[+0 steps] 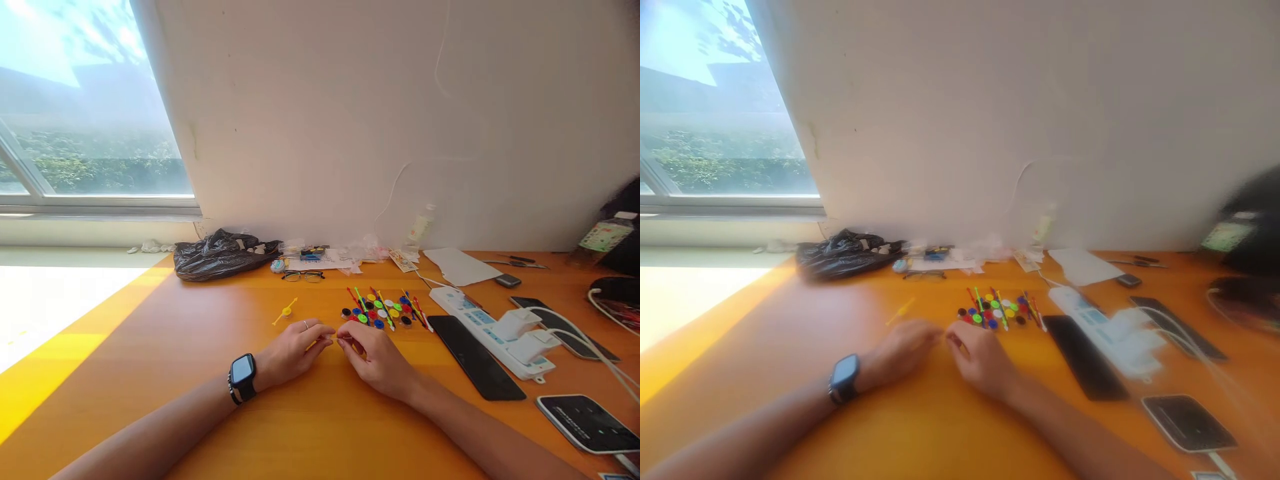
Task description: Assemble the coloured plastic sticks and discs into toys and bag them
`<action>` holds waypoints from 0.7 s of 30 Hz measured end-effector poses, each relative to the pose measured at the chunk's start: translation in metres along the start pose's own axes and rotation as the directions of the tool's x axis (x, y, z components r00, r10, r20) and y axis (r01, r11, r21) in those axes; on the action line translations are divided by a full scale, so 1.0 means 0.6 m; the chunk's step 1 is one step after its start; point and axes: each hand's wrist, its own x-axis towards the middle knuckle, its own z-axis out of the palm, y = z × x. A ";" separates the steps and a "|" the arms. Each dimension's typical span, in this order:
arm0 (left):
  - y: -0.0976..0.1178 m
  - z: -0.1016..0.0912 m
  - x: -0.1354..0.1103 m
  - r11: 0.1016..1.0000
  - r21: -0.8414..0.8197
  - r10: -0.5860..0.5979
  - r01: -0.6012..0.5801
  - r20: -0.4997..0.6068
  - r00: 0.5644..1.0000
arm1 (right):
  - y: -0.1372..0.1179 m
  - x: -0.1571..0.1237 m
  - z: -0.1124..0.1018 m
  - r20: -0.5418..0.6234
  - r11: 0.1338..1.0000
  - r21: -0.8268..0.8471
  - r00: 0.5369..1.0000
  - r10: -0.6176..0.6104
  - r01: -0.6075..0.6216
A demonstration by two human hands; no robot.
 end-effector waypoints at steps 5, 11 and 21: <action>0.007 -0.004 0.001 1.000 0.000 0.004 -0.004 0.005 1.000 | 0.002 0.000 0.002 0.008 1.000 -0.002 1.000 -0.006 0.006; 0.013 -0.007 0.001 1.000 -0.024 0.005 -0.005 -0.022 1.000 | 0.000 0.001 0.001 0.003 1.000 0.008 1.000 -0.005 0.005; 0.017 -0.042 0.021 0.437 -0.759 -0.366 0.482 0.339 0.866 | 0.008 0.002 0.003 0.020 0.983 0.178 0.999 0.049 -0.052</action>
